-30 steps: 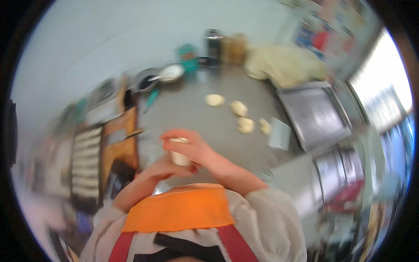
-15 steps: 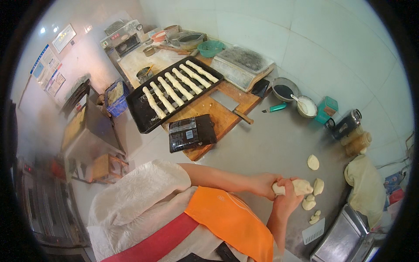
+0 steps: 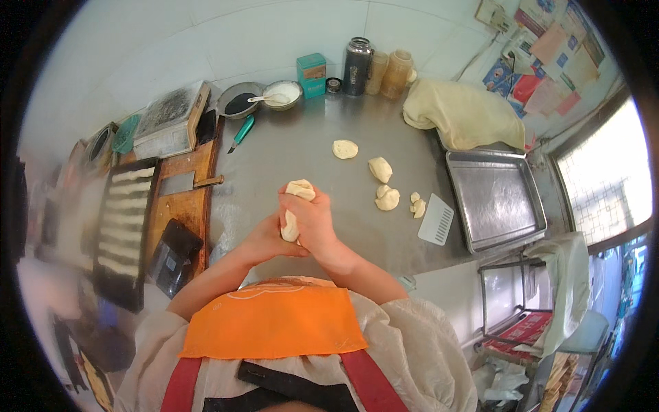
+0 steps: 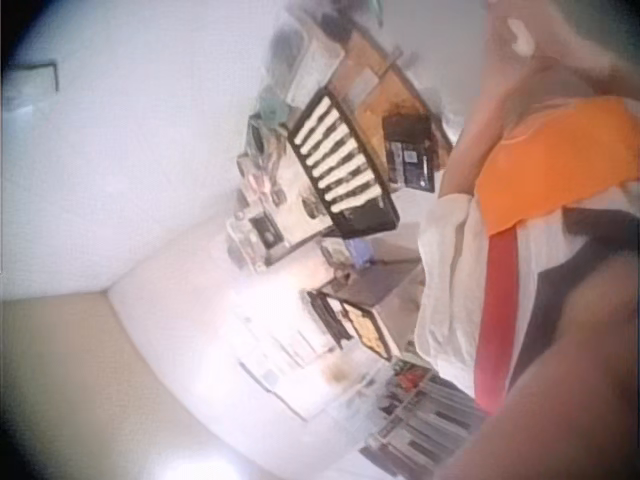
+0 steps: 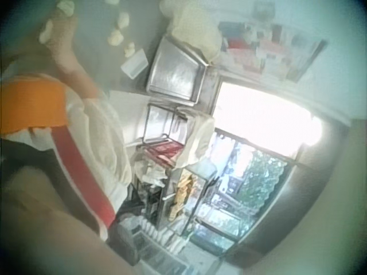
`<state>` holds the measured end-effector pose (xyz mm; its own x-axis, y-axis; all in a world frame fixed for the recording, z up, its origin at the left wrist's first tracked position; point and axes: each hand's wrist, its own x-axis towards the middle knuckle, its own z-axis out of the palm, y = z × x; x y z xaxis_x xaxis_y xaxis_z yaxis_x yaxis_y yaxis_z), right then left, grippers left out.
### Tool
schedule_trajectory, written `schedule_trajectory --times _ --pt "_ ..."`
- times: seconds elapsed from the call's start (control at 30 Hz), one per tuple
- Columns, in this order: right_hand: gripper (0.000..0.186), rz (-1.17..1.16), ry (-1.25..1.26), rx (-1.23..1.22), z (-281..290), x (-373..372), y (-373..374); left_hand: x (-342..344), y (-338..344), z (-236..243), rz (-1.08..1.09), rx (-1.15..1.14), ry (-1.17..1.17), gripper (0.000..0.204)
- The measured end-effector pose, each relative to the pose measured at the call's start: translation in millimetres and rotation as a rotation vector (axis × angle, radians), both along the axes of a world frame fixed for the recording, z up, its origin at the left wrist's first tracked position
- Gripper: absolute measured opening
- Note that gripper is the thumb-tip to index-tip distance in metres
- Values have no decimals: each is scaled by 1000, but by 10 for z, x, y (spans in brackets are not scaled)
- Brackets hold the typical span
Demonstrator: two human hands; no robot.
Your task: The person takes a tray of dough pieces from a rack, flattens a piece of dough by hand on a counter, cuts a portion of chocolate paste with a knife, places it on the dough, and rolls the dough into a cylinder before placing it on a tray.
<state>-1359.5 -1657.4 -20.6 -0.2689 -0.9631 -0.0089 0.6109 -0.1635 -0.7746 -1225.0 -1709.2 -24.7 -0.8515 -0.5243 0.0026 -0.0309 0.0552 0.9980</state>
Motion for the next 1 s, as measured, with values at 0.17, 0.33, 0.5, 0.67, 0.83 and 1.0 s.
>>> schedule_trajectory --times 0.17,0.33,0.5,0.67,0.83,1.0 --pt "18 -191 -207 127 585 49 29 -74 -14 58 -4 390 -244 33" --pt "26 -104 -77 9 99 -217 117 -123 -18 231 -116 179 -357 32" --pt "32 30 113 -15 246 -119 89 -180 -137 168 -139 187 -46 34" --pt "35 -65 160 23 139 -123 126 -218 -227 273 -19 248 -388 32" --pt "26 -111 268 -4 14 -75 170 -157 -86 118 -131 102 -116 21" --pt "15 -179 -58 16 -11 -14 42 -36 14 -27 -87 397 -490 26"
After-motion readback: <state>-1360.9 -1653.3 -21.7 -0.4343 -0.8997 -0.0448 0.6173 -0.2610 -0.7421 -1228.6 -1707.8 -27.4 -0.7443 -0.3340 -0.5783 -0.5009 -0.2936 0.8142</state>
